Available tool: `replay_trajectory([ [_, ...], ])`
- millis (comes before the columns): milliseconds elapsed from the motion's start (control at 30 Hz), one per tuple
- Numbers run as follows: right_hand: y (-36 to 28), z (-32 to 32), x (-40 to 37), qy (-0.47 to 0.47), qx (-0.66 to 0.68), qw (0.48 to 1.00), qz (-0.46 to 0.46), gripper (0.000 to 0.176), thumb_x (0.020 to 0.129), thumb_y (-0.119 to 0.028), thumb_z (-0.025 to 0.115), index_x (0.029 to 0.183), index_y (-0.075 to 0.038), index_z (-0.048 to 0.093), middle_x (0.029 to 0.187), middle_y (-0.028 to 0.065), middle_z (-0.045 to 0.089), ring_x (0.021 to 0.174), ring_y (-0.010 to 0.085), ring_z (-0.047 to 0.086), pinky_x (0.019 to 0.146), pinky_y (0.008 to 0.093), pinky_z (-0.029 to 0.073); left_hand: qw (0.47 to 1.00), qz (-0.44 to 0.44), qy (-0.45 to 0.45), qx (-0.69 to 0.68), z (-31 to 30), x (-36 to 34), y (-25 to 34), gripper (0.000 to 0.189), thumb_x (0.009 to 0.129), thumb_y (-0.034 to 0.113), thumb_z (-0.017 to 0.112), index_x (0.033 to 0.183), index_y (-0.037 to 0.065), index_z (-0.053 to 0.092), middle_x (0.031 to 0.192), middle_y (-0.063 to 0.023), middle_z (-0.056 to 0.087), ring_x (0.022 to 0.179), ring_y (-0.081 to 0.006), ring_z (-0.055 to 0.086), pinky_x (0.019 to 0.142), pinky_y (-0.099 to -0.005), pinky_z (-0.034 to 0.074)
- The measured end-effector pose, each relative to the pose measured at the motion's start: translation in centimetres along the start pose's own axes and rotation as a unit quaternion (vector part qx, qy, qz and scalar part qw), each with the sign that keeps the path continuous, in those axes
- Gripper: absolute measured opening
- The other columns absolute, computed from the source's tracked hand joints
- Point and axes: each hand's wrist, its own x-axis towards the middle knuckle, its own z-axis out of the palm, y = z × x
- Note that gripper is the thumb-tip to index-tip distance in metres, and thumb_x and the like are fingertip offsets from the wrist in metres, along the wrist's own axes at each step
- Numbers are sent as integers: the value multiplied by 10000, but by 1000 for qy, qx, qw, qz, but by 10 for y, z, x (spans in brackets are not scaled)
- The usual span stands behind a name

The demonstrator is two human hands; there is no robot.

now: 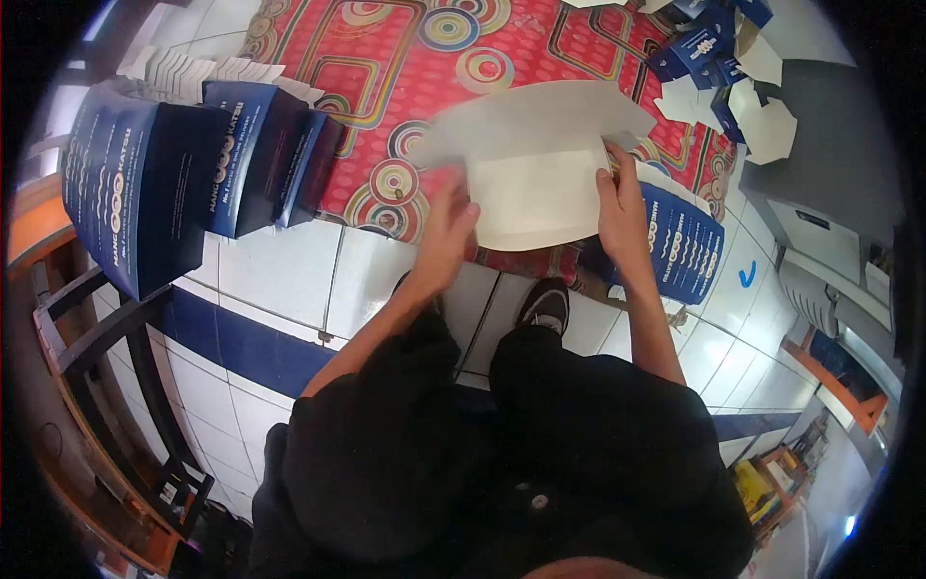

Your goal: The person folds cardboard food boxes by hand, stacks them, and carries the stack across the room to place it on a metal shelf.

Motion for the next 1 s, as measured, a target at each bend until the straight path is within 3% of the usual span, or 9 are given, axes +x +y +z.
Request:
replay_trajectory([
  [100, 12, -6, 2, -36, 35, 995, 90, 445, 1009, -209, 510, 1362, 63, 498, 1267, 258, 611, 1169, 342, 607, 1018, 392, 440, 1000, -2, 3, -10, 2, 0, 13, 639, 1016, 189, 510, 1548, -24, 228, 1495, -212, 412, 1373, -295, 427, 1140, -406, 340],
  [233, -1, -12, 2, -51, 97, 985, 130, 487, 994, -251, 583, 1370, 51, 512, 1217, 220, 651, 1107, 251, 632, 960, 348, 466, 1000, -2, 5, -2, 3, 0, 18, 644, 1009, 143, 515, 1566, 18, 215, 1483, -193, 411, 1325, -272, 449, 1129, -392, 352],
  [433, 2, -15, -1, -105, 137, 968, 181, 507, 985, -275, 615, 1409, -18, 507, 1228, 177, 654, 1111, 234, 625, 951, 342, 468, 1000, -2, 19, 12, 5, 1, 16, 668, 998, 144, 542, 1568, 30, 214, 1512, -200, 369, 1359, -295, 413, 1142, -414, 335],
  [567, 3, -13, -3, -121, 111, 975, 148, 513, 995, -329, 598, 1422, -62, 500, 1259, 179, 633, 1147, 247, 617, 959, 352, 471, 1000, 8, 11, -14, 3, 2, 6, 685, 994, 165, 567, 1567, 35, 216, 1518, -208, 359, 1371, -312, 399, 1150, -422, 324],
  [667, 22, -9, 8, -120, 92, 980, 127, 522, 999, -345, 585, 1404, -28, 496, 1238, 185, 641, 1138, 248, 623, 961, 355, 470, 1000, -8, 12, -19, 2, 3, 7, 690, 993, 178, 576, 1568, 40, 219, 1524, -213, 353, 1378, -317, 392, 1152, -424, 321],
  [867, 29, -8, 25, -109, 43, 987, 111, 431, 1005, -312, 558, 1221, 55, 617, 1125, 164, 695, 1072, 257, 650, 930, 349, 481, 1000, 6, 4, -5, -1, 5, 2, 672, 994, 168, 573, 1559, 32, 238, 1521, -202, 363, 1373, -311, 399, 1145, -418, 329],
  [967, 34, -6, 26, -90, 80, 988, 100, 410, 998, -315, 566, 1152, 55, 654, 1108, 196, 704, 1021, 275, 668, 892, 368, 490, 1000, 20, 4, 7, -3, 7, -3, 653, 991, 160, 578, 1548, 22, 265, 1518, -196, 373, 1378, -303, 398, 1148, -412, 326],
  [1000, 35, -7, 28, -93, 37, 992, 73, 412, 993, -323, 574, 1136, 53, 661, 1081, 208, 706, 990, 287, 676, 872, 377, 493, 1000, 23, 5, 13, -2, 7, -3, 643, 991, 156, 579, 1543, 19, 279, 1518, -196, 374, 1382, -301, 395, 1151, -411, 321],
])
